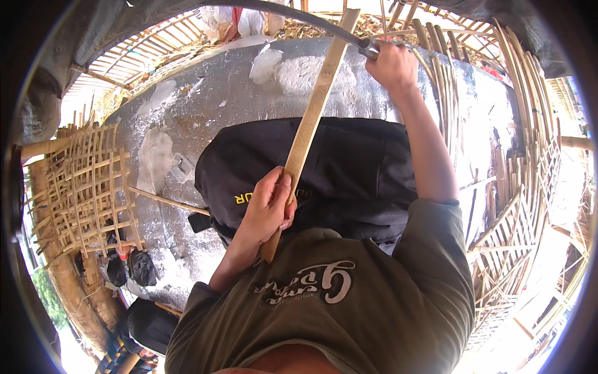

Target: The person uses a large blade to shave and thin bamboo strips, holding the bamboo against their lap and pulling the blade along the surface.

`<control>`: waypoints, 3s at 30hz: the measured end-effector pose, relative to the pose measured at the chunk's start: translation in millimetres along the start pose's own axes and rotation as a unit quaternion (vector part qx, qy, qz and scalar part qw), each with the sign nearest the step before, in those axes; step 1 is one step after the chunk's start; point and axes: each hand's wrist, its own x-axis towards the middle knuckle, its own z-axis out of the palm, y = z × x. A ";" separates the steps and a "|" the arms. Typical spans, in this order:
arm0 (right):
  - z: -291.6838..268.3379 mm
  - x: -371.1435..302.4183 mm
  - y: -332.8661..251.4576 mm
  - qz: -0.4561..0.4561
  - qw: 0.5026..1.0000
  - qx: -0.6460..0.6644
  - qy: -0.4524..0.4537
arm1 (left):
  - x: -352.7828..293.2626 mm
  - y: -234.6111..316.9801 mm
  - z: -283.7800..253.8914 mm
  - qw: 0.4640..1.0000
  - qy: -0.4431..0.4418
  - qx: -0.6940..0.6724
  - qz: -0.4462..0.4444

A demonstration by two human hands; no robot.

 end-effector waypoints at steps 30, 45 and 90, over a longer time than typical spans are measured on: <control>19.1 -110.1 -20.8 0.241 0.693 0.655 -0.183 | 47.9 3.9 -35.3 0.967 0.092 -0.188 0.147; -28.4 -188.7 -65.6 0.153 0.552 0.736 -0.360 | 76.0 -10.5 -24.1 0.909 0.187 -0.268 0.260; 8.3 -192.2 -18.8 0.207 0.257 0.798 -0.505 | 52.5 9.2 -69.9 0.653 0.356 0.509 0.434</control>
